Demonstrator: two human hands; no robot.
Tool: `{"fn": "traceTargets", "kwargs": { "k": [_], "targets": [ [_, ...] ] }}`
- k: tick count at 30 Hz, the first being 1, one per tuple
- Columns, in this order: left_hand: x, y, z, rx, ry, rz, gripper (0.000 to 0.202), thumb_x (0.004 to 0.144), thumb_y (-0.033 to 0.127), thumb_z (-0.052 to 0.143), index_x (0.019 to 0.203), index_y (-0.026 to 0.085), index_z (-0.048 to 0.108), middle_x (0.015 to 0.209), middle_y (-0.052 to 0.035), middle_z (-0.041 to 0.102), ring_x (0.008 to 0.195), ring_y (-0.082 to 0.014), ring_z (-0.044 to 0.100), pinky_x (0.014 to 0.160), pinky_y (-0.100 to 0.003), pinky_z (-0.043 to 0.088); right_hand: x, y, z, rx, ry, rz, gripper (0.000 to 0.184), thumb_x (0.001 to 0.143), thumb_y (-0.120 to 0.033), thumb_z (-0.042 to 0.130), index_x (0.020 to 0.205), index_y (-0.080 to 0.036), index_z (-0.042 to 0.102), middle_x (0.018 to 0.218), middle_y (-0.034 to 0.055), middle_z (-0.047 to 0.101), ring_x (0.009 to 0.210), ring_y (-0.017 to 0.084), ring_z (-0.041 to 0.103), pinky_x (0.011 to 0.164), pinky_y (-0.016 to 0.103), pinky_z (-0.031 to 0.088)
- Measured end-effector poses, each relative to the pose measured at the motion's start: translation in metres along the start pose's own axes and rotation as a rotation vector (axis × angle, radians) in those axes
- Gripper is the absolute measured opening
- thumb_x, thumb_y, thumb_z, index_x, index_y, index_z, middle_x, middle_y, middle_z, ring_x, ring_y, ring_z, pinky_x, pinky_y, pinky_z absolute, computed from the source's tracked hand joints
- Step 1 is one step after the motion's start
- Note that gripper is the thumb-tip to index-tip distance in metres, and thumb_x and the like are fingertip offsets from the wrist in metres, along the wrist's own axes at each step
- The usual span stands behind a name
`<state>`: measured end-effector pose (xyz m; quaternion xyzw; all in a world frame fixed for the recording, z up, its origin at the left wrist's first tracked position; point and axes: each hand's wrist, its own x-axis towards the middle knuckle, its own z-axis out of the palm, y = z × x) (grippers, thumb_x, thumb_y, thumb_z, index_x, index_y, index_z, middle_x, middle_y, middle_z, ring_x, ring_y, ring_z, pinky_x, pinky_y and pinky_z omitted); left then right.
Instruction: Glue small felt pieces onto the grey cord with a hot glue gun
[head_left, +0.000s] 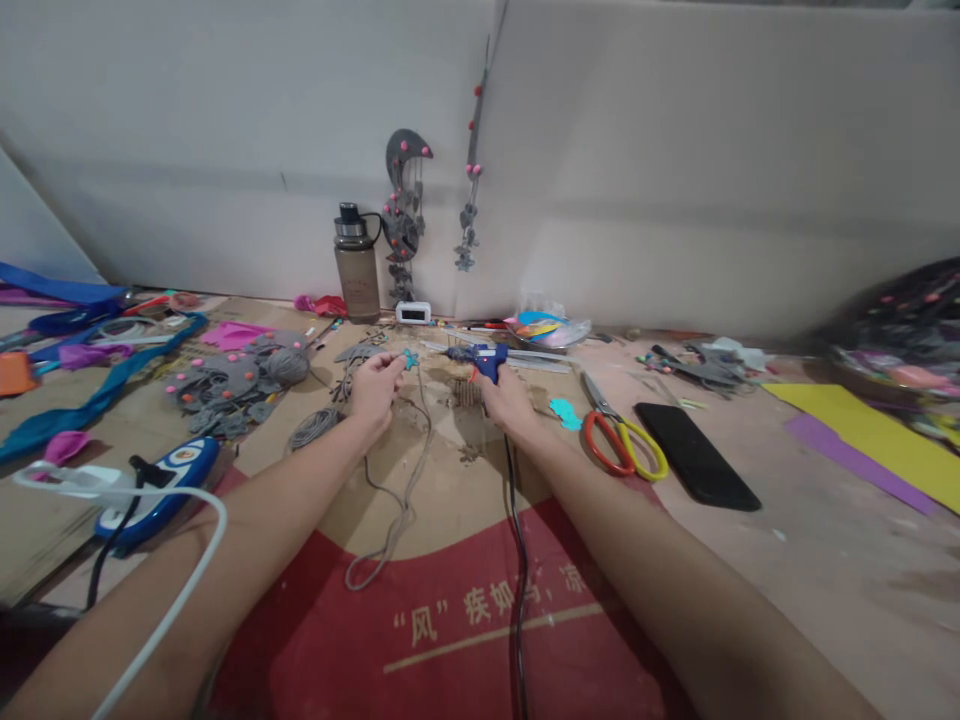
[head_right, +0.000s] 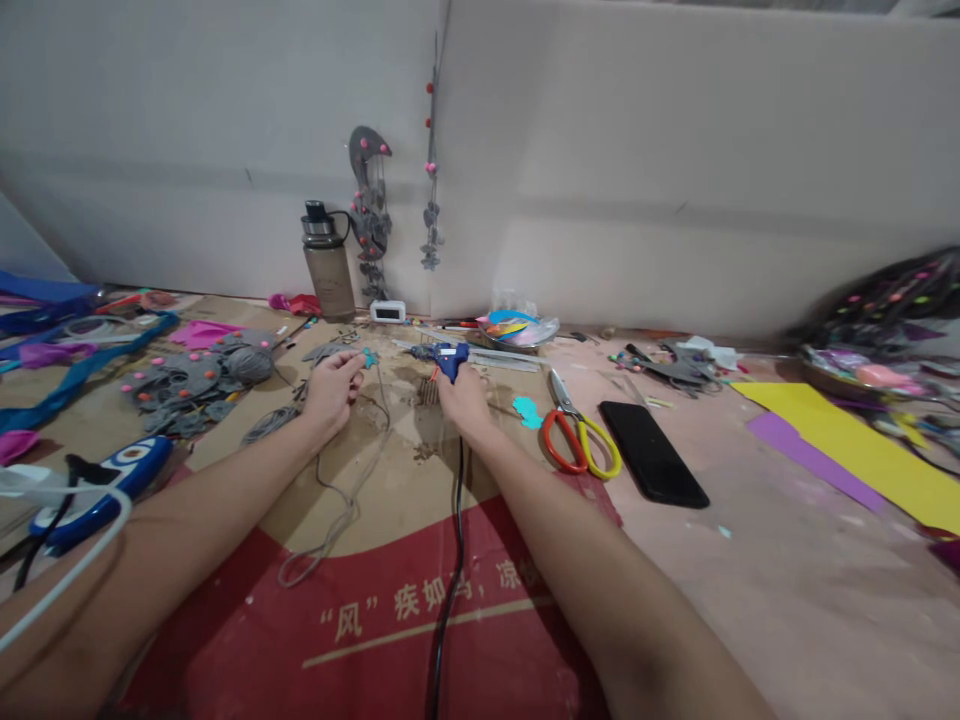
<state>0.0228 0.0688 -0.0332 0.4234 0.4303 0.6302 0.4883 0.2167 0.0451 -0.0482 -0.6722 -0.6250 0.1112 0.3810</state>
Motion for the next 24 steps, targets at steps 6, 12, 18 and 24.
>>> {"fn": "traceTargets", "kwargs": {
  "k": [6, 12, 18, 24],
  "targets": [
    [-0.004, 0.004, 0.003, 0.029, -0.031, 0.029, 0.020, 0.063, 0.029, 0.069, 0.073, 0.017, 0.057, 0.049, 0.0056, 0.047, 0.041, -0.0056, 0.037, 0.037, -0.018, 0.022, -0.004, 0.005, -0.005, -0.220, 0.046, 0.032, 0.036, 0.078, -0.049, 0.055, 0.078, -0.013, 0.060, 0.091, 0.0237, 0.060, 0.104, 0.039, 0.050, 0.087, 0.061, 0.033],
    [-0.009, 0.010, 0.009, 0.109, -0.009, 0.097, 0.022, 0.061, 0.030, 0.071, 0.075, 0.016, 0.063, 0.060, 0.0035, 0.052, 0.044, -0.0046, 0.034, 0.038, -0.018, 0.022, -0.006, -0.017, -0.027, -0.168, 0.202, -0.185, 0.024, 0.077, -0.038, 0.059, 0.078, -0.014, 0.057, 0.096, 0.0203, 0.055, 0.106, 0.035, 0.045, 0.091, 0.056, 0.032],
    [-0.024, 0.011, 0.018, 0.114, -0.127, 0.053, 0.023, 0.063, 0.034, 0.072, 0.076, 0.018, 0.062, 0.052, 0.0060, 0.044, 0.041, -0.0050, 0.032, 0.038, -0.018, 0.023, -0.015, -0.051, -0.012, 0.509, -0.117, -0.227, 0.034, 0.081, -0.042, 0.053, 0.103, -0.017, 0.048, 0.099, 0.0079, 0.058, 0.084, 0.015, 0.055, 0.076, 0.031, 0.047],
    [-0.032, 0.010, 0.021, 0.133, -0.297, 0.041, 0.024, 0.065, 0.036, 0.072, 0.076, 0.017, 0.062, 0.057, 0.0042, 0.049, 0.042, -0.0041, 0.033, 0.040, -0.018, 0.022, -0.013, -0.046, -0.008, 0.680, -0.155, -0.152, 0.018, 0.083, -0.035, 0.046, 0.080, -0.019, 0.052, 0.072, -0.0006, 0.056, 0.065, 0.012, 0.055, 0.063, 0.026, 0.046]
  ]
}}
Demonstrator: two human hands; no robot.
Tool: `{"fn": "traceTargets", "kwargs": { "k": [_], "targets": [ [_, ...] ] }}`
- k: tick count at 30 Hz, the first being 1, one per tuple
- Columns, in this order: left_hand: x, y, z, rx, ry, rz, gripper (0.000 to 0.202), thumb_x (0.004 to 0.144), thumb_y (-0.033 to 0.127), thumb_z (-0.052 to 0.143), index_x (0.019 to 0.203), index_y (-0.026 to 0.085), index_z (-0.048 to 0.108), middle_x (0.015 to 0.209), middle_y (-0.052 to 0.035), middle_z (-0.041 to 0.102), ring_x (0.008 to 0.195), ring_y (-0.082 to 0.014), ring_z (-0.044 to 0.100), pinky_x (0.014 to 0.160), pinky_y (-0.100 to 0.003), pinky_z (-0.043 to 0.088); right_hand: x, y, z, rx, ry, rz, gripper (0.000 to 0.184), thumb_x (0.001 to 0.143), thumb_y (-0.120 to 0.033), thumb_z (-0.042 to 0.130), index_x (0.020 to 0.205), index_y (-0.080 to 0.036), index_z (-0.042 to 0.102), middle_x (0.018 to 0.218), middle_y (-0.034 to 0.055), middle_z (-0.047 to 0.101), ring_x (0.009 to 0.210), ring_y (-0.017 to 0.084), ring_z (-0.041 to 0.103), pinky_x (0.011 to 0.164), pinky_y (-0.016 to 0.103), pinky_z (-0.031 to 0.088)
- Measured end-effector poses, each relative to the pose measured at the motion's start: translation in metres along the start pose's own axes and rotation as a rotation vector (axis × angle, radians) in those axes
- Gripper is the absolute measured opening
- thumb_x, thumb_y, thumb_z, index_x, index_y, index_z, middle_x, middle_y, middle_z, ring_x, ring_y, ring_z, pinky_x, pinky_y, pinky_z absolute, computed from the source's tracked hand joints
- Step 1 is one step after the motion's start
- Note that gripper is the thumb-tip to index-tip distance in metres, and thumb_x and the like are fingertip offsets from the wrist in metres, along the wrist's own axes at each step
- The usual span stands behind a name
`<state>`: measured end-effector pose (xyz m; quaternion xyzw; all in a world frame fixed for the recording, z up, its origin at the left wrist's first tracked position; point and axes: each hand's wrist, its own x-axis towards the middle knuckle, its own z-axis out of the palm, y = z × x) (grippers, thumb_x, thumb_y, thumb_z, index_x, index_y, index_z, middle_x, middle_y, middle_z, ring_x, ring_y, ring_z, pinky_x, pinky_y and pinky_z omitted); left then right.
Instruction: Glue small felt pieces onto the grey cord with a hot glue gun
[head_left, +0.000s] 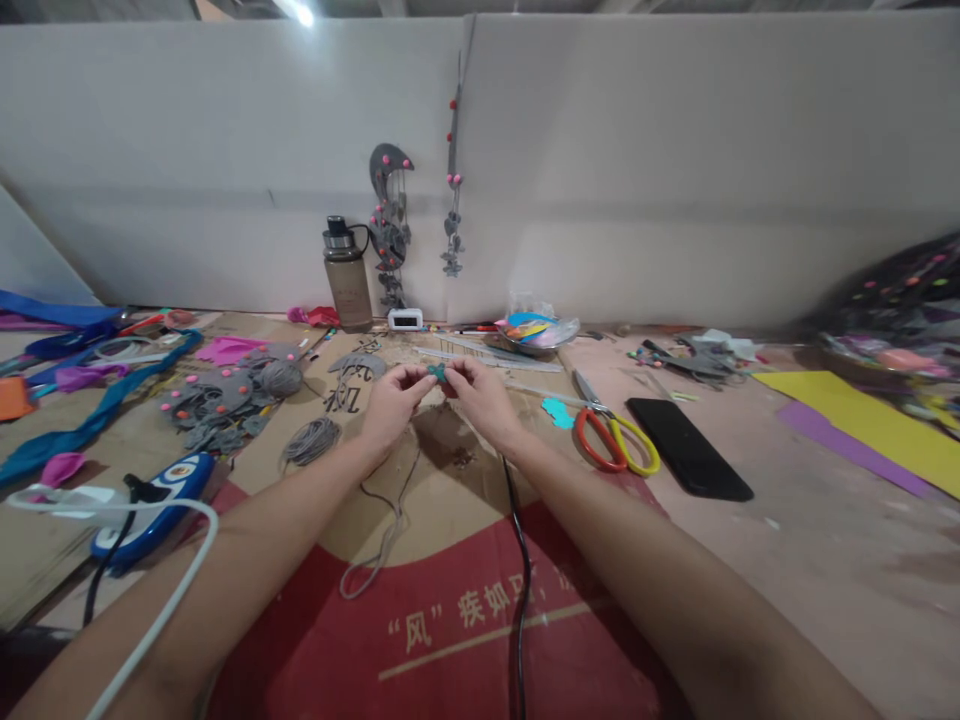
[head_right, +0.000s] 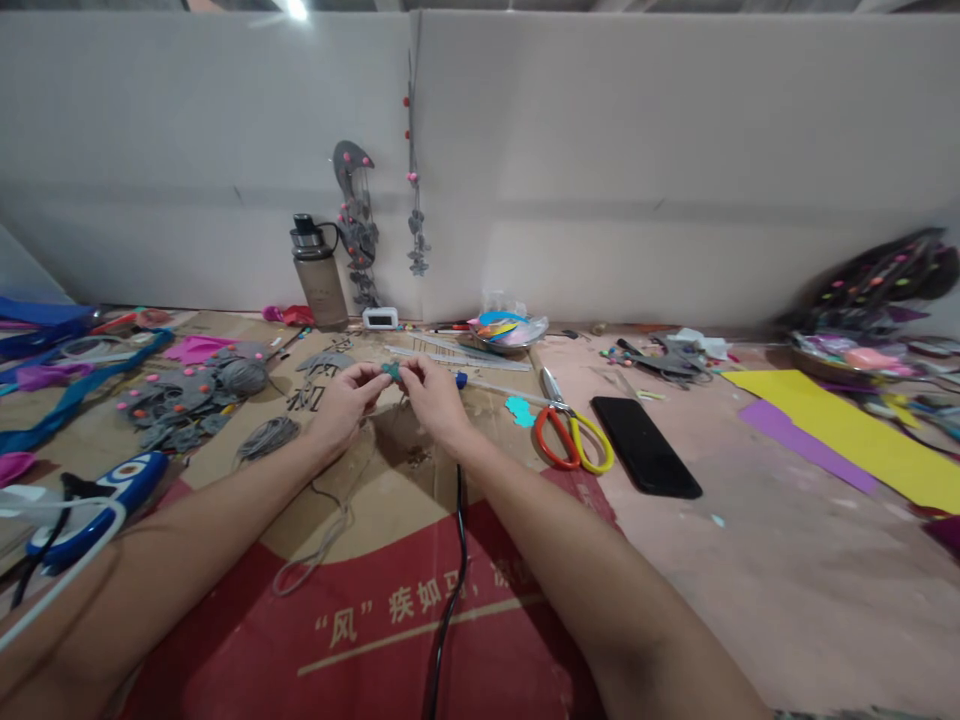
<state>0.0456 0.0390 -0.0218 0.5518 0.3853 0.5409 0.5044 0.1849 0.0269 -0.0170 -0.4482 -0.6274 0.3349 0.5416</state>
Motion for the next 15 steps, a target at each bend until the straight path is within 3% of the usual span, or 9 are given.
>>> {"fn": "traceTargets", "kwargs": {
  "k": [5, 8, 12, 15],
  "targets": [
    [0.007, 0.011, -0.008, -0.035, -0.108, -0.085, 0.031, 0.072, 0.044, 0.064, 0.080, 0.014, 0.065, 0.069, -0.0013, 0.057, 0.048, -0.0053, 0.040, 0.041, -0.018, 0.026, 0.005, -0.003, -0.014, -0.093, -0.077, 0.007, 0.011, 0.085, -0.029, 0.043, 0.083, -0.020, 0.050, 0.068, -0.0031, 0.053, 0.053, 0.010, 0.052, 0.054, 0.024, 0.042],
    [0.014, 0.018, -0.014, 0.050, -0.165, -0.134, 0.037, 0.073, 0.049, 0.062, 0.080, 0.013, 0.067, 0.067, -0.0017, 0.056, 0.049, -0.0055, 0.041, 0.041, -0.018, 0.027, 0.006, -0.007, -0.016, -0.286, -0.141, -0.120, 0.014, 0.086, -0.024, 0.041, 0.084, -0.020, 0.055, 0.073, -0.0007, 0.056, 0.062, 0.011, 0.053, 0.063, 0.026, 0.042],
    [0.019, 0.023, -0.020, 0.165, -0.324, -0.104, 0.034, 0.072, 0.047, 0.064, 0.072, 0.013, 0.064, 0.054, 0.0027, 0.049, 0.045, -0.0050, 0.039, 0.042, -0.019, 0.028, 0.005, -0.014, -0.014, -0.461, -0.209, -0.286, 0.019, 0.087, -0.018, 0.041, 0.087, -0.018, 0.059, 0.088, 0.0044, 0.061, 0.083, 0.015, 0.053, 0.077, 0.029, 0.040],
    [0.020, 0.024, -0.023, 0.191, -0.351, -0.124, 0.028, 0.067, 0.041, 0.070, 0.071, 0.013, 0.064, 0.054, 0.0025, 0.052, 0.044, -0.0047, 0.041, 0.042, -0.018, 0.029, 0.005, -0.017, -0.013, -0.501, -0.198, -0.286, 0.014, 0.084, -0.017, 0.046, 0.092, -0.017, 0.058, 0.082, 0.0033, 0.060, 0.078, 0.015, 0.052, 0.073, 0.027, 0.038]
  ]
}}
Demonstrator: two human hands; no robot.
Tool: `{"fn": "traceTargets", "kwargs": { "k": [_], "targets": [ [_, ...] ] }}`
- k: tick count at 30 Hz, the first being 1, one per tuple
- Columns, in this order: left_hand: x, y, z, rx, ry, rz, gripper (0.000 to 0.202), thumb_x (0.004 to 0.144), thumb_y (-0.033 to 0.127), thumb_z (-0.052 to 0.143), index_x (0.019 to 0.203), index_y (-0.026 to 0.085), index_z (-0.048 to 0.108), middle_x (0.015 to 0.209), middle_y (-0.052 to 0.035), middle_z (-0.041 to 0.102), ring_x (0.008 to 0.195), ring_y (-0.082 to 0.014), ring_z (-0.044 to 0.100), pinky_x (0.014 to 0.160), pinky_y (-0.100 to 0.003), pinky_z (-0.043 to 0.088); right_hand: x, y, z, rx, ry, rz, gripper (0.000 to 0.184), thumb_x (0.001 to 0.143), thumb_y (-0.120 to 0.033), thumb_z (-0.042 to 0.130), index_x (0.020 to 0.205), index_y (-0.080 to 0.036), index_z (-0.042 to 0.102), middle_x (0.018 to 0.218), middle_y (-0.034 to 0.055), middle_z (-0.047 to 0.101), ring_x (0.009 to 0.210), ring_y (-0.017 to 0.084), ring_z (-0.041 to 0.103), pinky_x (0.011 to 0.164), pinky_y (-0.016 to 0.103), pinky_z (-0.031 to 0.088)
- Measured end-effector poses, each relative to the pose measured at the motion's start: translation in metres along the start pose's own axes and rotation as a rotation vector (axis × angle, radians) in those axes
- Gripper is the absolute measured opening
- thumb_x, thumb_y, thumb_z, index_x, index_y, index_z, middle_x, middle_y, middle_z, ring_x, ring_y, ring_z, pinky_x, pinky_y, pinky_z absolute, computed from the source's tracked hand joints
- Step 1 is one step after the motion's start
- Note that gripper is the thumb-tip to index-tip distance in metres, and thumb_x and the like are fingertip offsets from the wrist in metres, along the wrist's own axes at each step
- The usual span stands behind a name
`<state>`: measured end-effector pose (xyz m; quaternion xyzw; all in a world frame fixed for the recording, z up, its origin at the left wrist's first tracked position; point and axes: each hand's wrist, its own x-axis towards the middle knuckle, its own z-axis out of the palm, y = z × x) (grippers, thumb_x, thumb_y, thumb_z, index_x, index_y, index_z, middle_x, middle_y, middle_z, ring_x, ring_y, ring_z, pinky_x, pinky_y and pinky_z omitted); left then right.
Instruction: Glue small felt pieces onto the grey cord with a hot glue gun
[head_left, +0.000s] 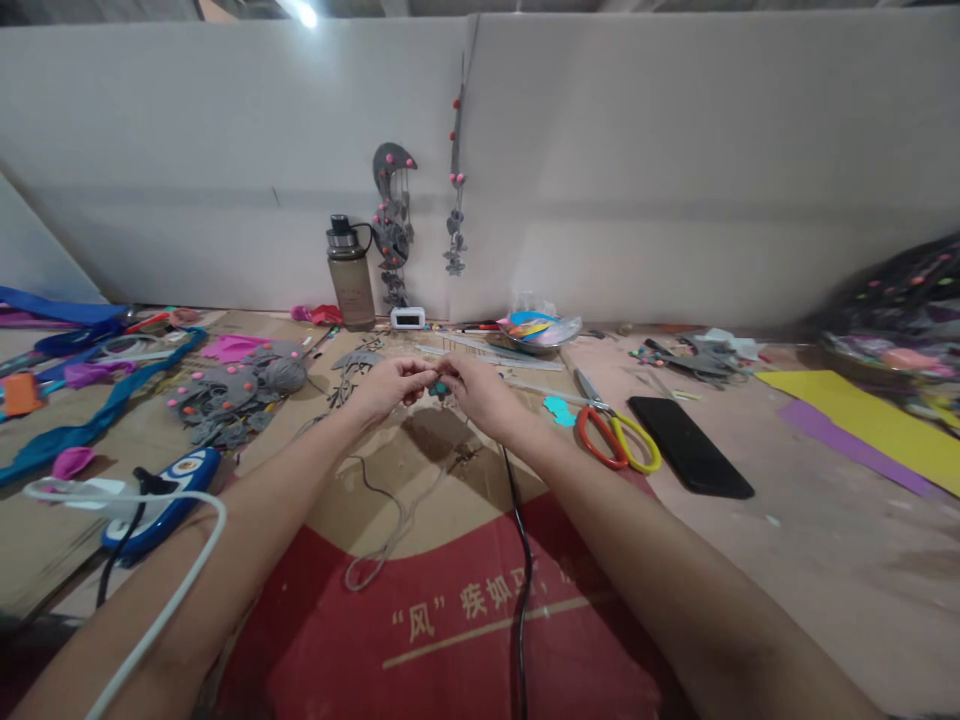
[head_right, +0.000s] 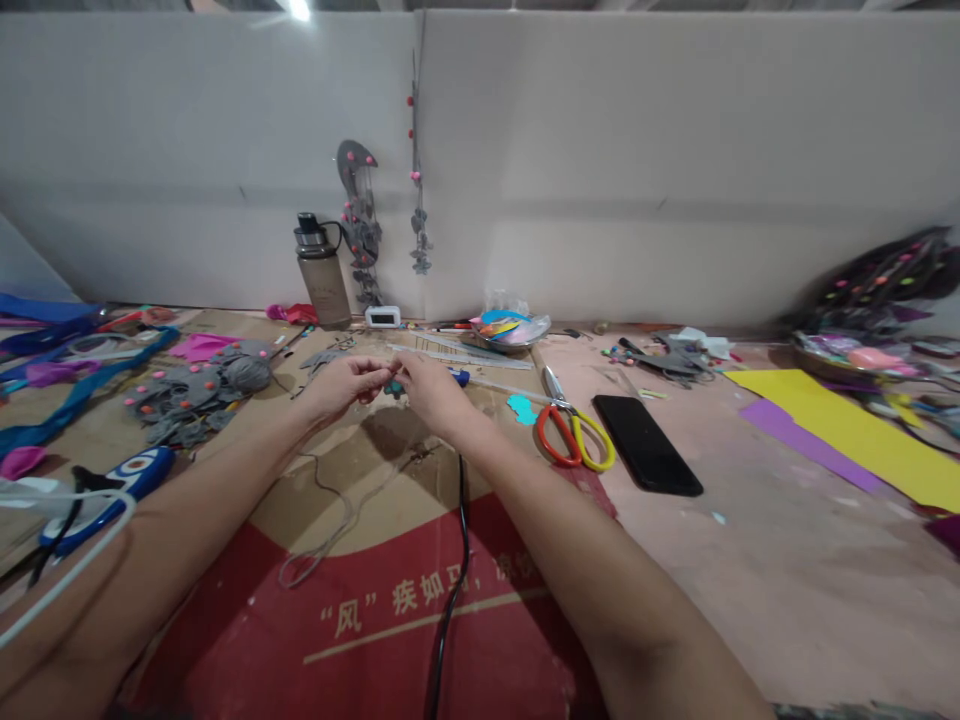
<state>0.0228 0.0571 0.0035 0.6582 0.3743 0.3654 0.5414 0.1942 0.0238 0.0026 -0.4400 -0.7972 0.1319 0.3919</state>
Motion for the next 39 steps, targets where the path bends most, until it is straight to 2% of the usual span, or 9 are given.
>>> {"fn": "traceTargets", "kwargs": {
  "k": [3, 7, 12, 15, 19, 23, 31, 35, 39],
  "targets": [
    [0.000, -0.001, -0.002, -0.016, 0.013, -0.059, 0.026, 0.065, 0.036, 0.073, 0.071, 0.013, 0.064, 0.057, 0.0004, 0.058, 0.046, -0.0055, 0.047, 0.045, -0.018, 0.034, 0.000, -0.001, -0.001, 0.032, 0.015, 0.070, 0.016, 0.081, -0.017, 0.053, 0.096, -0.017, 0.057, 0.075, 0.0010, 0.060, 0.069, 0.013, 0.051, 0.066, 0.025, 0.037],
    [0.001, -0.004, -0.004, -0.064, 0.047, -0.087, 0.025, 0.062, 0.031, 0.076, 0.076, 0.012, 0.065, 0.061, -0.0011, 0.062, 0.048, -0.0063, 0.051, 0.049, -0.020, 0.041, 0.000, 0.003, -0.003, 0.116, -0.020, 0.117, 0.010, 0.080, -0.021, 0.056, 0.086, -0.016, 0.062, 0.074, 0.0009, 0.062, 0.067, 0.012, 0.051, 0.064, 0.024, 0.037],
    [0.000, -0.006, 0.000, -0.106, 0.108, -0.120, 0.030, 0.059, 0.027, 0.078, 0.081, 0.013, 0.064, 0.063, -0.0014, 0.064, 0.050, -0.0075, 0.055, 0.051, -0.020, 0.045, 0.001, 0.008, -0.002, 0.116, -0.047, 0.157, 0.009, 0.078, -0.017, 0.057, 0.080, -0.016, 0.065, 0.073, 0.0008, 0.064, 0.066, 0.011, 0.051, 0.063, 0.023, 0.036],
    [-0.001, -0.007, 0.002, -0.107, 0.076, -0.168, 0.031, 0.059, 0.029, 0.078, 0.081, 0.013, 0.064, 0.062, -0.0019, 0.064, 0.052, -0.0082, 0.056, 0.050, -0.020, 0.044, 0.001, 0.010, -0.003, 0.072, -0.050, 0.156, 0.009, 0.079, -0.017, 0.056, 0.077, -0.015, 0.065, 0.069, 0.0007, 0.062, 0.064, 0.011, 0.050, 0.061, 0.023, 0.035],
    [-0.002, -0.007, 0.000, -0.038, -0.021, -0.206, 0.031, 0.062, 0.038, 0.075, 0.077, 0.012, 0.067, 0.061, -0.0041, 0.063, 0.050, -0.0083, 0.054, 0.045, -0.018, 0.040, -0.001, 0.010, -0.001, 0.006, -0.060, 0.064, 0.010, 0.080, -0.014, 0.055, 0.076, -0.016, 0.063, 0.073, 0.0017, 0.062, 0.071, 0.012, 0.052, 0.066, 0.024, 0.036],
    [-0.001, -0.007, -0.002, 0.026, -0.040, -0.185, 0.028, 0.064, 0.038, 0.074, 0.072, 0.012, 0.066, 0.059, -0.0036, 0.062, 0.047, -0.0067, 0.051, 0.044, -0.018, 0.039, -0.003, 0.009, 0.001, -0.025, -0.040, 0.043, 0.011, 0.081, -0.015, 0.054, 0.090, -0.016, 0.062, 0.078, 0.0021, 0.062, 0.073, 0.013, 0.053, 0.068, 0.024, 0.036],
    [-0.001, -0.005, 0.002, -0.135, 0.053, -0.223, 0.025, 0.063, 0.028, 0.075, 0.068, 0.011, 0.058, 0.059, -0.0045, 0.064, 0.052, -0.0097, 0.059, 0.047, -0.018, 0.045, -0.007, -0.002, 0.001, -0.237, 0.026, -0.020, 0.010, 0.085, -0.015, 0.049, 0.082, -0.017, 0.059, 0.088, 0.0058, 0.059, 0.082, 0.016, 0.051, 0.073, 0.027, 0.037],
    [-0.002, -0.003, 0.004, -0.230, 0.092, -0.231, 0.023, 0.064, 0.018, 0.074, 0.067, 0.012, 0.052, 0.057, -0.0032, 0.062, 0.056, -0.0115, 0.063, 0.048, -0.017, 0.047, -0.007, -0.006, 0.004, -0.208, 0.056, 0.016, 0.008, 0.085, -0.017, 0.049, 0.081, -0.018, 0.056, 0.085, 0.0054, 0.057, 0.082, 0.017, 0.050, 0.073, 0.028, 0.037],
    [-0.002, -0.002, 0.008, -0.316, 0.118, -0.205, 0.022, 0.064, 0.007, 0.071, 0.076, 0.013, 0.054, 0.062, -0.0011, 0.063, 0.055, -0.0102, 0.063, 0.053, -0.020, 0.051, -0.006, -0.003, 0.009, -0.142, 0.082, 0.107, 0.010, 0.086, -0.020, 0.047, 0.079, -0.018, 0.053, 0.080, 0.0046, 0.056, 0.078, 0.017, 0.048, 0.071, 0.029, 0.036]
  ]
}}
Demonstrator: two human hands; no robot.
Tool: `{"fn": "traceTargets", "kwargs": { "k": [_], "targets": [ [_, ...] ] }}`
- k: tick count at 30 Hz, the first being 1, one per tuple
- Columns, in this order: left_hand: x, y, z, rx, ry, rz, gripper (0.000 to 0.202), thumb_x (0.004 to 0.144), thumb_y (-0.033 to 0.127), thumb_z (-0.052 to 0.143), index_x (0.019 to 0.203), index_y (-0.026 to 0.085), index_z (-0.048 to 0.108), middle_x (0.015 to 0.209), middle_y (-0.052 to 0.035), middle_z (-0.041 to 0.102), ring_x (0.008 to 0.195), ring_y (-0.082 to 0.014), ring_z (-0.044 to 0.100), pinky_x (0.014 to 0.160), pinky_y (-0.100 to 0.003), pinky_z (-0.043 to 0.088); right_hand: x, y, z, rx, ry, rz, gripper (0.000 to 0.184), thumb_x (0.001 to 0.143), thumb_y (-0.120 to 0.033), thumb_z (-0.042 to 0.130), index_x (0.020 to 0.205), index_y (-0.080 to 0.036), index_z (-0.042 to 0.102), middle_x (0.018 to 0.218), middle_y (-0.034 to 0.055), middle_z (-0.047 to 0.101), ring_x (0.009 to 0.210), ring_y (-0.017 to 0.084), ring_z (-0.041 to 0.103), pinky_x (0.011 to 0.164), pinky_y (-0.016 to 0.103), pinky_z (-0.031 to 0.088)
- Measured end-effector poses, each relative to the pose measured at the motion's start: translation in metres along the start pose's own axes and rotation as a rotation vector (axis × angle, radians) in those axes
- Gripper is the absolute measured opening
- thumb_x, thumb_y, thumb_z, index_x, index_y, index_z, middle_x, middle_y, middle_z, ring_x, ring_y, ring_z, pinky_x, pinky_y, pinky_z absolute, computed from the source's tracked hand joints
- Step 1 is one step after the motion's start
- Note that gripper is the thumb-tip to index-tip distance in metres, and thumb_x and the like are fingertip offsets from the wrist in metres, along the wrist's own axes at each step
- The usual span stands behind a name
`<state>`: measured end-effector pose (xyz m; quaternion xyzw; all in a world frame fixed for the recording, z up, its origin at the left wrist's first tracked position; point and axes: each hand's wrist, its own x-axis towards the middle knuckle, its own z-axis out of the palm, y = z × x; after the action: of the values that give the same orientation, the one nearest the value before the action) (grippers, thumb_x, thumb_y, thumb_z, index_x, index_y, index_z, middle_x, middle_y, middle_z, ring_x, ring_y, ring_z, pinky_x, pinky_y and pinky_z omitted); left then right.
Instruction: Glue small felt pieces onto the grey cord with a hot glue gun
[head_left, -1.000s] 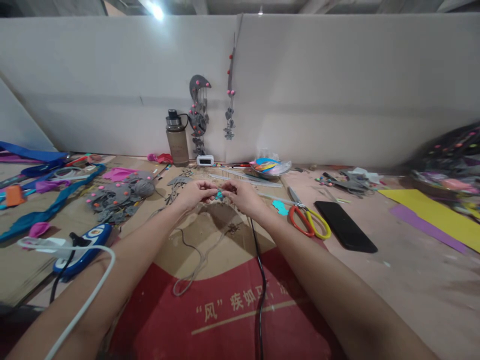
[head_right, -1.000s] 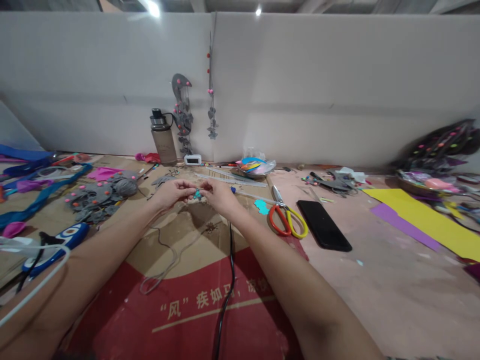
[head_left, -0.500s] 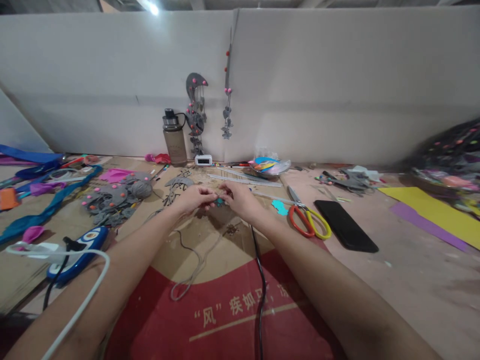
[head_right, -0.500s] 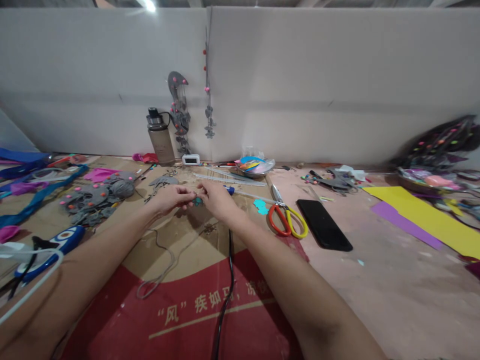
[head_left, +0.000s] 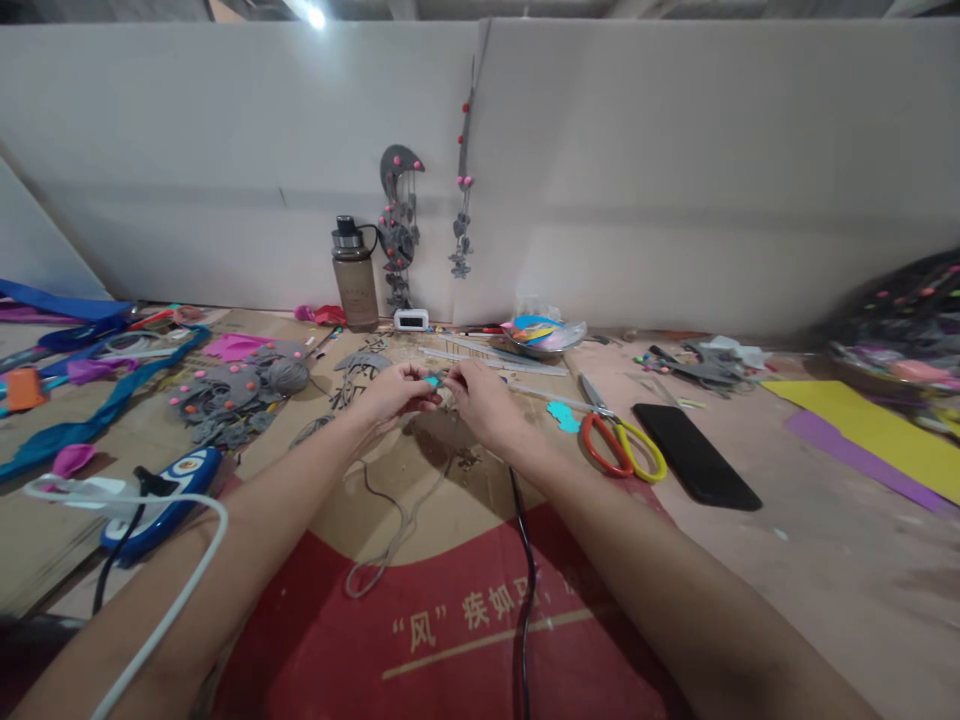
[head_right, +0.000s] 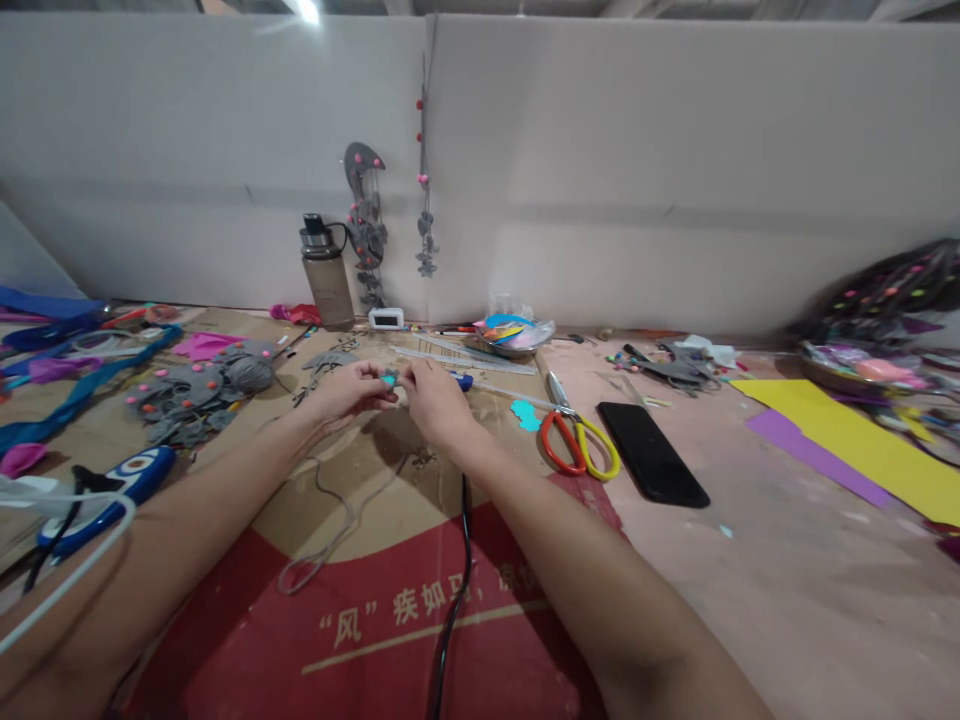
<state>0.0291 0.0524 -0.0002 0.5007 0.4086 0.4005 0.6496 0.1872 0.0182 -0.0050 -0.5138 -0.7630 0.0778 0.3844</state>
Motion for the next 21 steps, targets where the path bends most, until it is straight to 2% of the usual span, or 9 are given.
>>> {"fn": "traceTargets", "kwargs": {
  "k": [5, 12, 17, 21],
  "targets": [
    [-0.0017, -0.0003, 0.0049, -0.051, -0.017, -0.008, 0.016, 0.066, 0.005, 0.067, 0.078, 0.011, 0.058, 0.067, -0.0028, 0.064, 0.057, -0.0095, 0.063, 0.056, -0.020, 0.053, -0.0013, 0.0014, 0.0052, -0.002, 0.020, 0.032, 0.013, 0.089, -0.023, 0.042, 0.079, -0.019, 0.050, 0.081, 0.0047, 0.055, 0.079, 0.017, 0.048, 0.071, 0.029, 0.035],
    [-0.0026, -0.0025, 0.0065, -0.013, 0.013, -0.004, 0.017, 0.065, 0.010, 0.069, 0.076, 0.013, 0.057, 0.064, -0.0014, 0.061, 0.058, -0.0109, 0.062, 0.049, -0.019, 0.049, -0.0034, 0.0010, 0.0038, 0.021, 0.040, 0.093, 0.019, 0.091, -0.027, 0.037, 0.075, -0.020, 0.045, 0.079, 0.0051, 0.055, 0.077, 0.017, 0.048, 0.068, 0.029, 0.034],
    [-0.0032, -0.0032, 0.0079, 0.029, 0.037, 0.064, 0.015, 0.065, 0.013, 0.069, 0.073, 0.013, 0.056, 0.060, -0.0002, 0.059, 0.054, -0.0092, 0.059, 0.044, -0.017, 0.044, -0.0044, 0.0000, 0.0033, 0.226, 0.001, 0.188, 0.023, 0.092, -0.032, 0.033, 0.073, -0.021, 0.041, 0.067, -0.0010, 0.050, 0.061, 0.014, 0.047, 0.060, 0.027, 0.033],
    [-0.0040, -0.0025, 0.0098, 0.057, 0.081, 0.114, 0.016, 0.064, 0.014, 0.069, 0.073, 0.013, 0.056, 0.058, 0.0005, 0.057, 0.052, -0.0089, 0.057, 0.042, -0.017, 0.041, -0.0034, 0.0002, 0.0054, 0.353, 0.011, 0.235, 0.015, 0.088, -0.031, 0.037, 0.078, -0.021, 0.042, 0.068, -0.0032, 0.048, 0.058, 0.012, 0.045, 0.057, 0.025, 0.034]
  ]
}}
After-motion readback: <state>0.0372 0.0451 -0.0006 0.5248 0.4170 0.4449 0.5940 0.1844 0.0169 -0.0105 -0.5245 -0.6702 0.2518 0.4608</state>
